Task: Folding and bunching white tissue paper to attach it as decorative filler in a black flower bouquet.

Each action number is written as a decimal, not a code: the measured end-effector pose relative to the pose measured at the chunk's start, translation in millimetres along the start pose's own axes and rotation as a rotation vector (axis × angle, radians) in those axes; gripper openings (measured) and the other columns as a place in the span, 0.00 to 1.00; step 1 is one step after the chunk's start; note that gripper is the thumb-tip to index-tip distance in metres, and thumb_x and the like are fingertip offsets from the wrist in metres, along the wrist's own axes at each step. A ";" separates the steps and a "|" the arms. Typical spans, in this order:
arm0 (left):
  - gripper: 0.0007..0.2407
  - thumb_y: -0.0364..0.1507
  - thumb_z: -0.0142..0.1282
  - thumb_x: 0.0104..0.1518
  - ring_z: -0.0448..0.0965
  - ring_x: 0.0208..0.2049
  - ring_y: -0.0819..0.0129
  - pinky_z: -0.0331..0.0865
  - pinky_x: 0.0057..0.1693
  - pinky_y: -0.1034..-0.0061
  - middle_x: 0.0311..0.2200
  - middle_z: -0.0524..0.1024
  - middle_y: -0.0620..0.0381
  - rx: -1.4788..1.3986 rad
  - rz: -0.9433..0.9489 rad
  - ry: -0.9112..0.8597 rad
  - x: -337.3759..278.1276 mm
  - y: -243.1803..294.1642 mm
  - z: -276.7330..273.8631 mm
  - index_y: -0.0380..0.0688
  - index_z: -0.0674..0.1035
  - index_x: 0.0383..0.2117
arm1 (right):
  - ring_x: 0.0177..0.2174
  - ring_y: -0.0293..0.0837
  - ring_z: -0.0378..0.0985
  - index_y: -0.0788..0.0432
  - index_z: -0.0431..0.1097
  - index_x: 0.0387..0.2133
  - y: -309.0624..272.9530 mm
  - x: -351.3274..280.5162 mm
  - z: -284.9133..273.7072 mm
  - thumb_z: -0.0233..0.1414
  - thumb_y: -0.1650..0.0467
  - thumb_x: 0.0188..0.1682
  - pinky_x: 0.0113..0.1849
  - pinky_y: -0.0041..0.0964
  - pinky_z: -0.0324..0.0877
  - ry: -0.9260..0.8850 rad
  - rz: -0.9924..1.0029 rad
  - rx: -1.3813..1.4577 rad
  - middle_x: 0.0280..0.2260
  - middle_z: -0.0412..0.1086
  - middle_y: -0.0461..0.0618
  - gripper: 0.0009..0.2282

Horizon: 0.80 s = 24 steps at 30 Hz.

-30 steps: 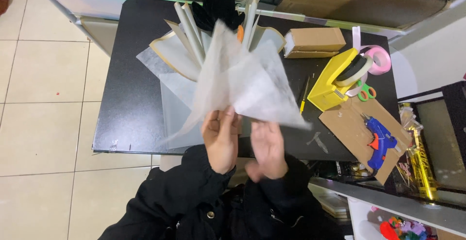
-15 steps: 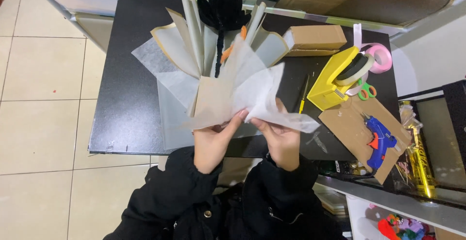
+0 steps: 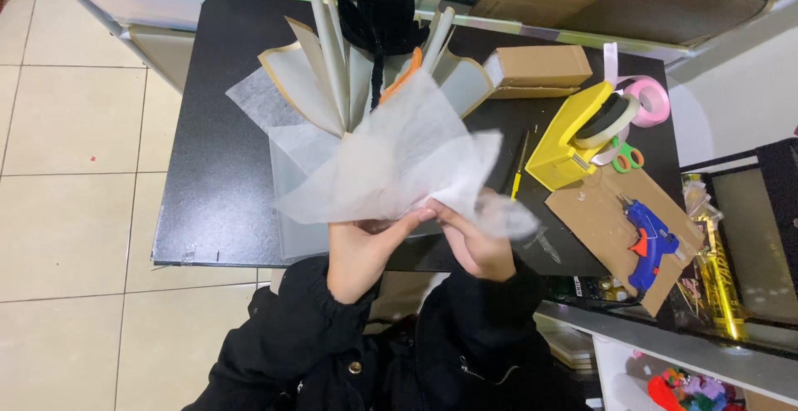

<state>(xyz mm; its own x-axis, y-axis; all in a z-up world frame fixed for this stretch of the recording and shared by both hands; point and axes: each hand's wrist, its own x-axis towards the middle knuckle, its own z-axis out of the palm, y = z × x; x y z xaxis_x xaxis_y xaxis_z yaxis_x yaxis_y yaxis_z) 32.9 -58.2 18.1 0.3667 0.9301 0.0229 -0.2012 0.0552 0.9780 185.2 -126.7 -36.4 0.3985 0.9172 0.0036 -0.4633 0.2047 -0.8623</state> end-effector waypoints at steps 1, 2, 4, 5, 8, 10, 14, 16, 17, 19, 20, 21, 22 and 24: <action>0.24 0.23 0.76 0.43 0.81 0.45 0.57 0.81 0.47 0.61 0.42 0.82 0.33 -0.035 -0.036 0.003 -3.4 -2.7 0.4 0.23 0.79 0.47 | 0.35 0.40 0.72 0.60 0.74 0.40 12.0 -1.0 -14.8 0.54 0.80 0.52 0.40 0.37 0.69 0.011 0.059 0.028 0.34 0.73 0.45 0.06; 0.22 0.21 0.73 0.45 0.81 0.45 0.59 0.81 0.49 0.62 0.43 0.82 0.33 -0.072 -0.069 0.003 -5.6 -5.5 1.6 0.23 0.78 0.47 | 0.35 0.39 0.71 0.57 0.74 0.40 23.3 -0.9 -30.0 0.53 0.78 0.53 0.39 0.34 0.66 0.022 0.114 0.055 0.35 0.74 0.44 0.06; 0.22 0.23 0.74 0.45 0.82 0.42 0.60 0.81 0.46 0.63 0.40 0.83 0.34 -0.038 -0.063 0.002 -2.4 -0.3 -2.6 0.24 0.79 0.46 | 0.34 0.40 0.71 0.58 0.73 0.43 16.0 0.7 -24.5 0.53 0.77 0.53 0.36 0.35 0.67 -0.001 0.073 0.079 0.36 0.74 0.49 0.07; 0.21 0.24 0.75 0.45 0.83 0.38 0.61 0.82 0.43 0.64 0.38 0.84 0.35 -0.003 -0.058 0.004 -1.5 2.4 -5.2 0.25 0.81 0.44 | 0.32 0.41 0.71 0.60 0.72 0.47 12.7 1.2 -21.4 0.52 0.76 0.54 0.33 0.35 0.67 -0.026 0.035 0.104 0.37 0.74 0.53 0.09; 0.23 0.22 0.75 0.44 0.84 0.37 0.60 0.82 0.42 0.66 0.35 0.83 0.35 -0.126 -0.095 -0.003 -1.5 -7.6 -5.4 0.21 0.78 0.46 | 0.31 0.39 0.67 0.59 0.71 0.46 -4.2 -3.4 -1.2 0.53 0.78 0.53 0.33 0.34 0.66 -0.040 0.001 0.048 0.36 0.73 0.49 0.09; 0.21 0.22 0.74 0.44 0.84 0.34 0.62 0.83 0.41 0.68 0.34 0.84 0.37 -0.130 -0.097 -0.017 0.5 0.0 -4.5 0.22 0.78 0.43 | 0.32 0.40 0.69 0.61 0.71 0.46 -9.4 -1.9 -2.4 0.54 0.78 0.52 0.33 0.34 0.69 -0.038 -0.026 -0.013 0.36 0.73 0.50 0.10; 0.07 0.21 0.68 0.53 0.85 0.29 0.66 0.84 0.38 0.70 0.28 0.85 0.39 -0.141 -0.075 0.017 -1.4 0.9 -10.3 0.28 0.83 0.34 | 0.27 0.42 0.73 0.63 0.74 0.40 -45.0 7.4 13.1 0.60 0.82 0.43 0.29 0.34 0.70 -0.156 -0.176 -0.311 0.29 0.75 0.54 0.12; 0.07 0.20 0.65 0.54 0.84 0.30 0.65 0.84 0.40 0.65 0.28 0.85 0.39 -0.173 -0.011 0.052 -1.7 -1.1 -13.0 0.28 0.83 0.36 | 0.27 0.40 0.71 0.61 0.73 0.41 -42.2 2.1 7.9 0.57 0.83 0.47 0.29 0.32 0.69 -0.119 -0.162 -0.222 0.28 0.73 0.51 0.11; 0.06 0.18 0.62 0.56 0.83 0.32 0.64 0.85 0.41 0.59 0.29 0.85 0.40 -0.204 0.051 0.087 -2.6 -2.4 -14.5 0.27 0.83 0.38 | 0.27 0.38 0.68 0.59 0.72 0.41 -40.5 -1.1 5.2 0.53 0.83 0.50 0.30 0.30 0.67 -0.081 -0.147 -0.133 0.27 0.71 0.48 0.10; 0.07 0.18 0.61 0.57 0.81 0.33 0.66 0.85 0.41 0.60 0.30 0.84 0.44 -0.228 0.101 0.091 -1.6 2.1 -6.5 0.28 0.82 0.40 | 0.30 0.41 0.73 0.59 0.71 0.44 -44.4 -1.3 28.4 0.51 0.82 0.51 0.32 0.33 0.72 -0.045 -0.164 -0.050 0.31 0.73 0.51 0.11; 0.08 0.18 0.60 0.58 0.80 0.34 0.68 0.84 0.42 0.60 0.31 0.84 0.48 -0.251 0.147 0.095 -2.1 4.3 -2.7 0.30 0.82 0.42 | 0.32 0.45 0.78 0.59 0.70 0.47 -46.1 -2.4 39.9 0.49 0.80 0.52 0.35 0.36 0.78 -0.007 -0.179 0.034 0.35 0.76 0.54 0.11; 0.08 0.18 0.60 0.58 0.80 0.34 0.68 0.84 0.42 0.60 0.31 0.84 0.48 -0.251 0.146 0.096 -3.4 1.5 -1.2 0.30 0.82 0.42 | 0.32 0.45 0.78 0.59 0.70 0.47 -41.9 -7.2 48.5 0.49 0.80 0.52 0.35 0.36 0.78 -0.007 -0.177 0.033 0.35 0.76 0.54 0.11; 0.08 0.18 0.61 0.57 0.79 0.34 0.67 0.84 0.41 0.58 0.31 0.84 0.44 -0.239 0.156 0.095 -3.1 -0.9 0.0 0.28 0.82 0.42 | 0.32 0.45 0.79 0.61 0.69 0.47 -37.6 -10.5 57.5 0.53 0.82 0.48 0.35 0.38 0.78 0.026 -0.218 -0.075 0.35 0.76 0.56 0.14; 0.09 0.17 0.62 0.56 0.79 0.34 0.67 0.84 0.40 0.56 0.30 0.84 0.41 -0.226 0.164 0.094 -4.0 -10.5 0.0 0.25 0.81 0.42 | 0.33 0.45 0.80 0.63 0.68 0.47 -26.2 -13.3 58.0 0.57 0.84 0.45 0.35 0.39 0.78 0.060 -0.257 -0.184 0.36 0.77 0.57 0.17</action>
<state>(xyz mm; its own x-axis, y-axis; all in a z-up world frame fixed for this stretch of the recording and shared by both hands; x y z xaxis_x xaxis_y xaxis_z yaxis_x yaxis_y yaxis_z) 33.5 -62.5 7.7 0.2292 0.9622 0.1474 -0.4521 -0.0289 0.8915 146.2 -124.4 15.5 0.5325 0.8205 0.2078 -0.1929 0.3567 -0.9141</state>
